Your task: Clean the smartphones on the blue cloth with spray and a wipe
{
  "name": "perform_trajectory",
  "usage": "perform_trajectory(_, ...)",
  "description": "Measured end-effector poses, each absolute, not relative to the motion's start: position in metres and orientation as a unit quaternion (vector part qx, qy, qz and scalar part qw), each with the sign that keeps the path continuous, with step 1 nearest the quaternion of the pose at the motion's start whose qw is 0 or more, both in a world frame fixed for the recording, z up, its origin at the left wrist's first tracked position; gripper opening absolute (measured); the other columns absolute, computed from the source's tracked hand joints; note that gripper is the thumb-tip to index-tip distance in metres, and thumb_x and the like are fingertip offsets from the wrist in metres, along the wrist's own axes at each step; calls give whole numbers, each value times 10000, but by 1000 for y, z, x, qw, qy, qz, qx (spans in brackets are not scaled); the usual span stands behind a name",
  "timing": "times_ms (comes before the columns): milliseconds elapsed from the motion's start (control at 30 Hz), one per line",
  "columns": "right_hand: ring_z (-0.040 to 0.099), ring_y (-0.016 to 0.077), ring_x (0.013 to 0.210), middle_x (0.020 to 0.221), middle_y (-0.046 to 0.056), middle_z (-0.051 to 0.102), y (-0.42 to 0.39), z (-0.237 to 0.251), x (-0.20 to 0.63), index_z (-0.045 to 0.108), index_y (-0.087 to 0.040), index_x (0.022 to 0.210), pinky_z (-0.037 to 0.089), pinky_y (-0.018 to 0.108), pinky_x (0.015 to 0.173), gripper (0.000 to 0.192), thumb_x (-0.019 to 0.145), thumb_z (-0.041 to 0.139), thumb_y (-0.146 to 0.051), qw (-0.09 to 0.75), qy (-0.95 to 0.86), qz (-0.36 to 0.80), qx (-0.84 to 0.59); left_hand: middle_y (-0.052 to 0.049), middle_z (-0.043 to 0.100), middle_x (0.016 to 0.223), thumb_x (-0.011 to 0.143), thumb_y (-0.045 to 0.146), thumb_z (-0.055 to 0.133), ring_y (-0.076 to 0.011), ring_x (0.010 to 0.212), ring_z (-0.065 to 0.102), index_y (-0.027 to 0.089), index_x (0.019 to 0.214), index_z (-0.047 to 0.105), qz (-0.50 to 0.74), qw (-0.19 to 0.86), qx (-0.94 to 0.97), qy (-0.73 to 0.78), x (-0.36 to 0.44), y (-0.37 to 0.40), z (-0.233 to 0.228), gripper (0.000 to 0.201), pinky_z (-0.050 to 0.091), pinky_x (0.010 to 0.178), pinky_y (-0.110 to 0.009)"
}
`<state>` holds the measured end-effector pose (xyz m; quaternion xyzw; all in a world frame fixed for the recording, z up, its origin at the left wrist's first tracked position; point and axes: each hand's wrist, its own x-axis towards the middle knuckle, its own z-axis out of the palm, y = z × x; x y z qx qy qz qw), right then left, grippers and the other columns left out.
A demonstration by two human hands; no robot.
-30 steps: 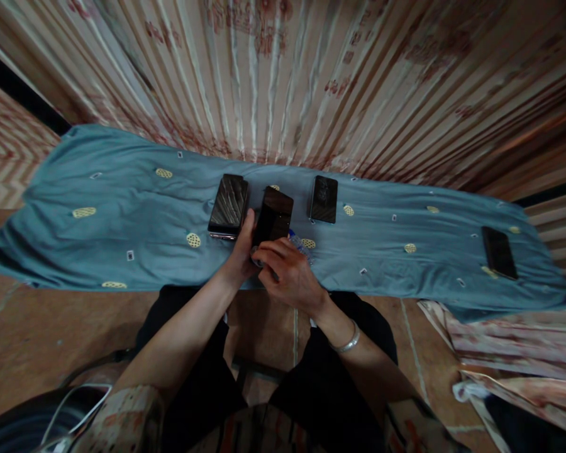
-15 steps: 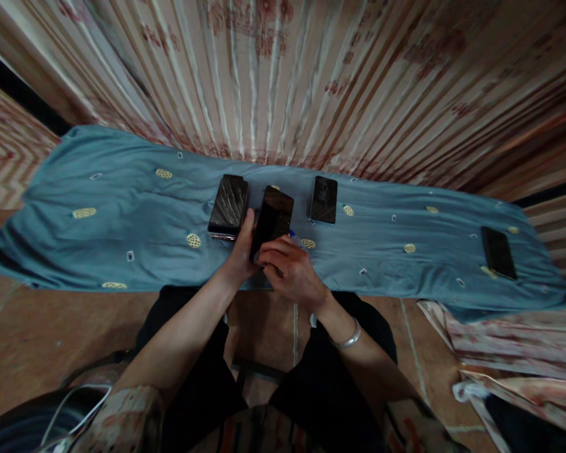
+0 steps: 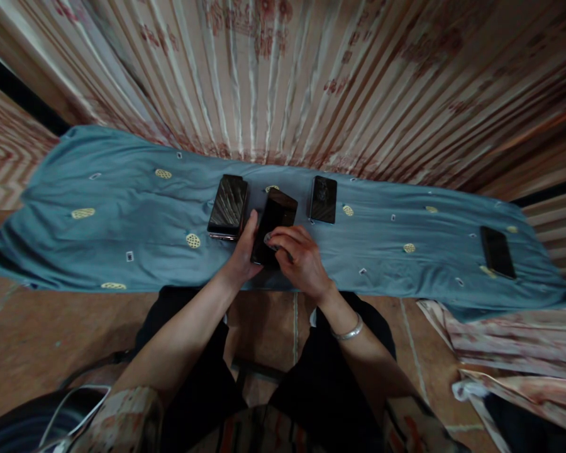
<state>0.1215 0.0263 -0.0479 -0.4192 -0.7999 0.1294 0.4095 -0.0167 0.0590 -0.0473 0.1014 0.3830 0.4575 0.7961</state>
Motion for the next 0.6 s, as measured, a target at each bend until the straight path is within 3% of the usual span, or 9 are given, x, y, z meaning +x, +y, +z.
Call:
perform_trajectory(200,658,224,1073,1158,70,742,30,-50,126,745,-234,1077,556,438,1003,354,949,459,-70,412,-794,117,-432,-74,781,896,1027,543,482,-205,812,749,132,1153,746,449,801,101,383,-15,56,-40,505,607,714,-284)
perform_trajectory(400,650,237,1126,1217,80,732,33,-55,128,732,-236,1155,538,472,1042,379,953,454,-75,422,-786,104,-439,-76,786,901,1061,503,399,-213,856,754,140,1215,732,447,805,90,379,-11,54,-31,516,617,776,-305)
perform_trajectory(600,649,252,1166,1264,87,723,35,-58,128,727,-244,1205,525,503,1080,399,944,467,-90,420,-774,94,-465,-86,802,978,1019,534,506,-232,890,764,143,1243,736,448,812,105,359,-12,55,-30,506,613,842,-324)
